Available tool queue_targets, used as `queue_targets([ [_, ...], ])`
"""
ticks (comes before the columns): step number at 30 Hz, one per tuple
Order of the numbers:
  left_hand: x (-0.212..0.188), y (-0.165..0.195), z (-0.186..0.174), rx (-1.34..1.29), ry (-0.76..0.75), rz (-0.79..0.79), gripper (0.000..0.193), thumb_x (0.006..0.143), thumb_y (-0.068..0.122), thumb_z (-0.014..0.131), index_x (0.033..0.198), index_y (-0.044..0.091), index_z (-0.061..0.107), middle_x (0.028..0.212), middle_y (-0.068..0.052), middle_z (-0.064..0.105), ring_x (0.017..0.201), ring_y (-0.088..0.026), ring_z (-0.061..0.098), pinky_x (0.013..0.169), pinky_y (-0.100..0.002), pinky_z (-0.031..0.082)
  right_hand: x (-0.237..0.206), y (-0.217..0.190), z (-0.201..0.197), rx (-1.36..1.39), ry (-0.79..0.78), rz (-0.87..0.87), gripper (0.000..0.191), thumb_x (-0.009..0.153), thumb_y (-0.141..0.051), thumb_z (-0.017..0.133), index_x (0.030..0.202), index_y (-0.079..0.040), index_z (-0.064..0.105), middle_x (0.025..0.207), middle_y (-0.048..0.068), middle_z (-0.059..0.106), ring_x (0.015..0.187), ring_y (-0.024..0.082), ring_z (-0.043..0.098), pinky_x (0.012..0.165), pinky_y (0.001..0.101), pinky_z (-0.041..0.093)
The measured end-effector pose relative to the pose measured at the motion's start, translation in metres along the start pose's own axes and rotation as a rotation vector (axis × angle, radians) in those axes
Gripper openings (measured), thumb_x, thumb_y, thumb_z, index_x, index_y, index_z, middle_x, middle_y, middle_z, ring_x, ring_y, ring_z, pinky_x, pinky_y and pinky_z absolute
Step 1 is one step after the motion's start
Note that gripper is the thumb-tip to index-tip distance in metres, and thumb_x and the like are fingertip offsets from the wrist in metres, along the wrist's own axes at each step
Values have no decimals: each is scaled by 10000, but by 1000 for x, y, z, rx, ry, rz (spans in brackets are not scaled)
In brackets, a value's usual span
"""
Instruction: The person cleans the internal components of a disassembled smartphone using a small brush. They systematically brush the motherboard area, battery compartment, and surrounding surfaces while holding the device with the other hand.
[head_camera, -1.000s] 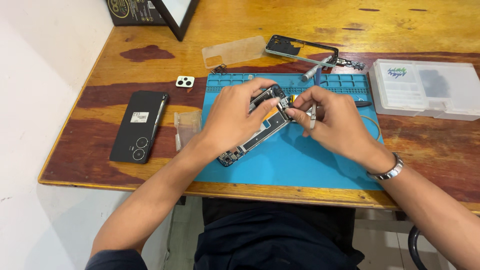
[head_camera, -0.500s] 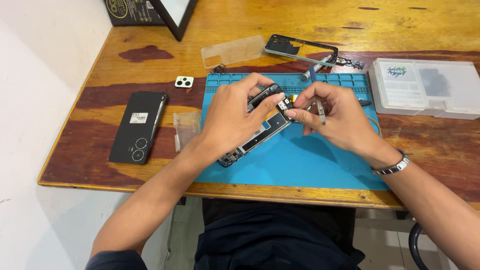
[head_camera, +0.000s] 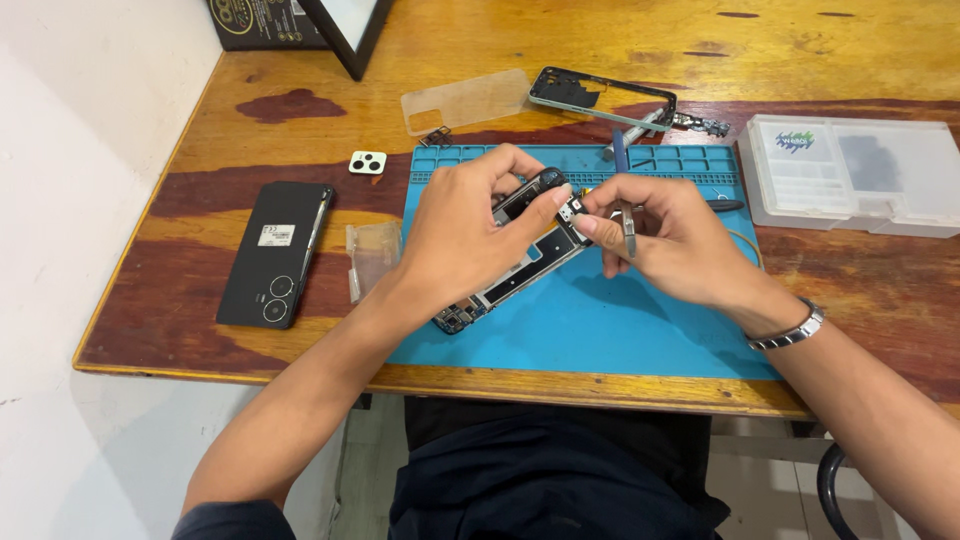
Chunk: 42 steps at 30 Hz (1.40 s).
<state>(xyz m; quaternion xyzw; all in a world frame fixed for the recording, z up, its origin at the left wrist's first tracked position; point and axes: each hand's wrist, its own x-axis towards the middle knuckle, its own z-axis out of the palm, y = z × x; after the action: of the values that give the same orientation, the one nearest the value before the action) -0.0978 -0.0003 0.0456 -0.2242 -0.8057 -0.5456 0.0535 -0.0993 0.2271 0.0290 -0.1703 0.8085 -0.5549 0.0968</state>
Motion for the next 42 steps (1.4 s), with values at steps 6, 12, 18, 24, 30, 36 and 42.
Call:
queue_targets([
  [6, 1, -3, -2, 52, 3, 16, 324, 901, 337, 778, 964, 31, 690, 739, -54, 768, 500, -69, 652, 451, -252, 448, -2, 1, 1, 3, -2, -61, 192, 964, -221, 701, 1000, -32, 695, 704, -11, 637, 603, 66, 623, 536, 234, 501],
  [12, 3, -7, -1, 62, 8, 25, 340, 884, 359, 794, 971, 42, 711, 763, -53, 777, 498, -75, 619, 467, -268, 445, -1, 2, 1, -5, -15, -56, 179, 966, -204, 689, 990, -26, 693, 693, -5, 649, 599, 68, 633, 536, 238, 509],
  [18, 1, -4, 0, 112, 31, 51, 283, 951, 313, 747, 1032, 42, 734, 773, -67, 782, 494, -95, 604, 480, -287, 434, 0, 2, 1, -7, -23, -43, 182, 982, -199, 668, 1038, -29, 700, 709, -9, 637, 621, 66, 616, 563, 243, 504],
  [24, -2, 2, -1, 17, 13, 18, 254, 951, 248, 703, 1057, 18, 713, 773, -72, 777, 513, -101, 700, 448, -266, 502, 1, 2, -2, -40, -17, -61, 167, 983, -187, 663, 1036, -32, 695, 722, -11, 630, 630, 62, 606, 579, 235, 516],
  [30, -1, 3, -1, -15, 6, 15, 249, 950, 249, 717, 1003, 5, 706, 781, -65, 782, 541, -94, 716, 454, -245, 525, 1, 3, -2, -34, -13, -52, 165, 981, -179, 668, 1040, -27, 694, 735, -14, 629, 649, 58, 601, 596, 238, 524],
  [36, -3, 3, -2, 1, 18, 45, 222, 954, 229, 723, 970, 9, 704, 735, -64, 769, 507, -73, 657, 454, -236, 461, 1, 2, -2, 23, -35, -54, 164, 978, -169, 675, 1054, -25, 692, 777, -25, 617, 680, 57, 570, 630, 245, 520],
  [42, -4, 6, 0, 31, 46, 91, 197, 972, 204, 716, 1012, 12, 717, 708, -60, 749, 512, -66, 600, 461, -250, 420, 0, 2, -4, 11, -22, -60, 156, 972, -160, 681, 1047, -25, 697, 790, -27, 617, 696, 57, 566, 642, 244, 513],
])
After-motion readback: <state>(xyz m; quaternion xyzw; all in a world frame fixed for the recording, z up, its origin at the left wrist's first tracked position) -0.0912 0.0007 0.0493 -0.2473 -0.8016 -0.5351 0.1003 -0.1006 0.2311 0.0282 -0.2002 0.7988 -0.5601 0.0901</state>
